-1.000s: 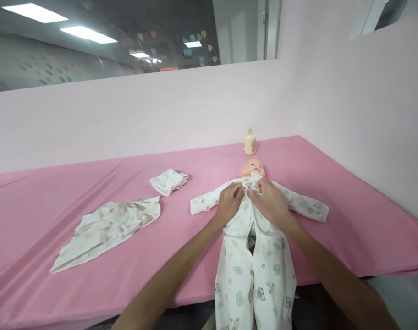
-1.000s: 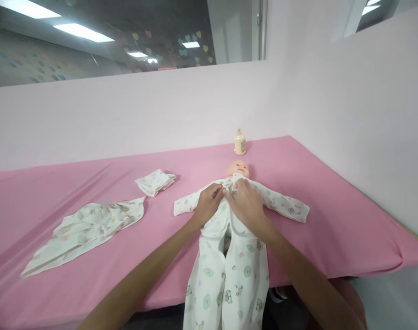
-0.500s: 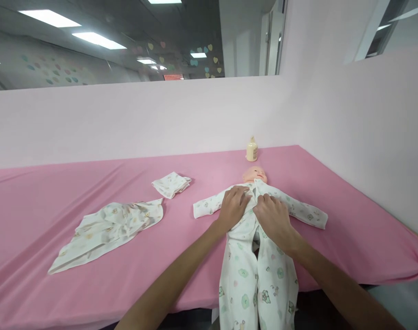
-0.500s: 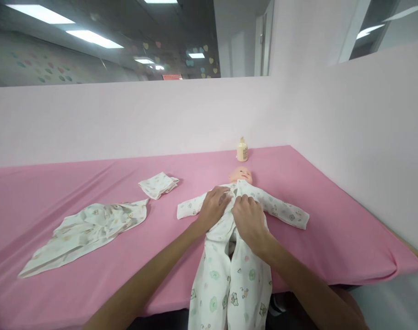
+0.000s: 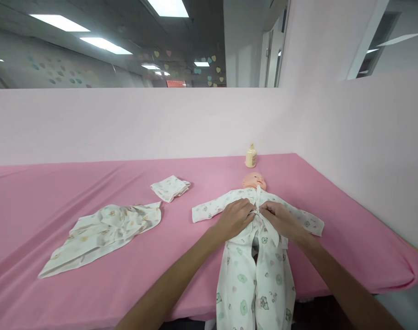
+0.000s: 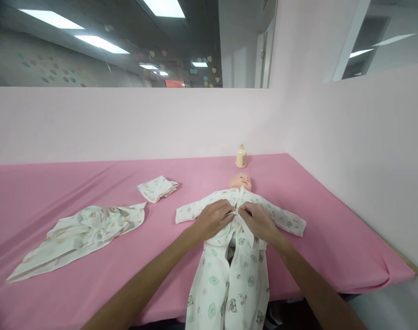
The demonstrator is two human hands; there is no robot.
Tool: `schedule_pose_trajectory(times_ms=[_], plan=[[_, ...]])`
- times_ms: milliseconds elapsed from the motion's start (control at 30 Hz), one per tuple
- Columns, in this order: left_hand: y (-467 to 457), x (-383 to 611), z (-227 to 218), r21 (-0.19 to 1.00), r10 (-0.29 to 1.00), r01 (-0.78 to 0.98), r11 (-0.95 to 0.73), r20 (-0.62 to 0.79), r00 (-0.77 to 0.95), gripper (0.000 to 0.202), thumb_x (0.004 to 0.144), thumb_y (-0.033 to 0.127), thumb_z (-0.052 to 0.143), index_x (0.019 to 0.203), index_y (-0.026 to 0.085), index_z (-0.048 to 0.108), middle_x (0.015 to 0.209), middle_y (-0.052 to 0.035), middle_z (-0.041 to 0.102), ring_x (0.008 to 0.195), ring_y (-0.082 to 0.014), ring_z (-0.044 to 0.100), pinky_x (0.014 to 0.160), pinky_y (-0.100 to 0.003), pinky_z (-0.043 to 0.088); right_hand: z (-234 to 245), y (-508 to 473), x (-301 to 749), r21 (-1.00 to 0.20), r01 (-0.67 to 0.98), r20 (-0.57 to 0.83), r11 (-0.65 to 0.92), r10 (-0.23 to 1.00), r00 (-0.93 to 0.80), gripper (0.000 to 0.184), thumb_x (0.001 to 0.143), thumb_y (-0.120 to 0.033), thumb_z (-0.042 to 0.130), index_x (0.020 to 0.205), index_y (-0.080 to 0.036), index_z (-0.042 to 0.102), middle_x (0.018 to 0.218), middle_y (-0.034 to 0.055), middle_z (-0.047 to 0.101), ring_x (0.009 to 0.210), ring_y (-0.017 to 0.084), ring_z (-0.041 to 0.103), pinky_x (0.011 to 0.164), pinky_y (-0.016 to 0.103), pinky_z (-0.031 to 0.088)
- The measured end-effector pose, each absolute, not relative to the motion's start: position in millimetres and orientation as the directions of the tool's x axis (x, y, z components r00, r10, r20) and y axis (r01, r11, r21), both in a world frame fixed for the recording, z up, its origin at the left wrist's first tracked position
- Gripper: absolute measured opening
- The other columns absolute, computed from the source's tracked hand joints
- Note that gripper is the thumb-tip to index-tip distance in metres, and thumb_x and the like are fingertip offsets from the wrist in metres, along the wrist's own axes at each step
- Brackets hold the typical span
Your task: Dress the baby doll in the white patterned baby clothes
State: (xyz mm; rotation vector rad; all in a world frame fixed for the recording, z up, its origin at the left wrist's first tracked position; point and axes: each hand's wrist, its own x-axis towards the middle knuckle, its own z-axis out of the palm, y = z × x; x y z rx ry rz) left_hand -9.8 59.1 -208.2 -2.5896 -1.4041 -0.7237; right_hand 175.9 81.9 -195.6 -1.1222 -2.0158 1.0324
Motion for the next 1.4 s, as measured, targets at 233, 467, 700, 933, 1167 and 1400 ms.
schedule_pose_trajectory(times_ms=[233, 467, 700, 933, 1167, 1400], plan=[[60.0, -14.3, -214.4, 0.004, 0.659, 0.791, -0.611, 0.557, 0.506, 0.026, 0.099, 0.024, 0.034, 0.096, 0.017, 0.059, 0.085, -0.0049, 0.063, 0.075, -0.0157, 0.058, 0.064, -0.028, 0.043, -196.4, 80.7, 174.4, -0.871, 0.367, 0.143, 0.325, 0.885, -0.443, 0.025, 0.087, -0.038, 0.044, 0.073, -0.019, 0.054, 0.065, -0.0036, 0.047, 0.058, 0.011, 0.041, 0.053, 0.024, 0.032], [58.7, -11.1, -216.5, -0.095, 0.593, 0.829, -0.552, 0.654, 0.47, 0.022, 0.098, 0.02, 0.035, 0.096, 0.018, 0.057, 0.083, -0.0041, 0.065, 0.07, -0.017, 0.058, 0.06, -0.029, 0.04, -199.7, 77.3, 164.2, -0.759, 0.515, 0.229, 0.399, 0.904, -0.361, 0.026, 0.089, -0.034, 0.038, 0.071, -0.021, 0.051, 0.058, -0.0033, 0.048, 0.054, 0.014, 0.044, 0.052, 0.026, 0.03], [63.9, -73.1, -190.9, 0.402, 0.829, 0.906, -0.137, 0.546, -0.117, 0.024, 0.095, 0.034, 0.036, 0.09, 0.02, 0.056, 0.085, -0.0034, 0.066, 0.073, -0.0172, 0.059, 0.065, -0.028, 0.042, -208.8, 100.5, 216.2, -0.726, 0.643, 0.291, 0.245, 0.956, -0.037, 0.024, 0.084, -0.034, 0.038, 0.072, -0.021, 0.053, 0.072, 0.0026, 0.061, 0.067, 0.018, 0.054, 0.06, 0.028, 0.036], [77.9, -144.4, -213.8, 0.303, 0.871, 0.882, 0.361, 0.228, -0.435, 0.018, 0.085, 0.024, 0.038, 0.082, 0.018, 0.054, 0.091, -0.011, 0.066, 0.09, -0.0289, 0.062, 0.071, -0.034, 0.041, -240.8, 131.8, 307.3, -0.649, 0.737, 0.055, -0.189, 0.954, 0.293, 0.021, 0.083, -0.03, 0.039, 0.078, -0.019, 0.056, 0.083, 0.0082, 0.065, 0.071, 0.021, 0.058, 0.059, 0.03, 0.038], [100.9, -122.9, -222.9, 0.652, 0.984, 0.756, 0.047, 0.1, -0.148, 0.042, 0.087, 0.044, 0.046, 0.121, 0.02, 0.049, 0.123, -0.0084, 0.061, 0.108, -0.0204, 0.059, 0.084, -0.028, 0.047, -219.6, 121.1, 237.7, -0.498, 0.826, 0.481, 0.264, 0.877, 0.01, 0.027, 0.085, -0.024, 0.039, 0.097, -0.013, 0.06, 0.105, 0.0135, 0.064, 0.098, 0.024, 0.056, 0.087, 0.036, 0.041], [109.3, -95.3, -232.2, 0.351, 0.953, 0.936, 0.019, 0.278, -0.123, 0.033, 0.093, 0.04, 0.038, 0.077, 0.019, 0.056, 0.083, -0.0064, 0.065, 0.079, -0.0209, 0.06, 0.066, -0.03, 0.038, -182.8, 132.5, 96.3, -0.257, 0.635, 0.23, 0.729, 0.684, -0.692, 0.025, 0.084, -0.029, 0.055, 0.102, -0.014, 0.062, 0.111, 0.0125, 0.064, 0.109, 0.025, 0.055, 0.092, 0.035, 0.04]])
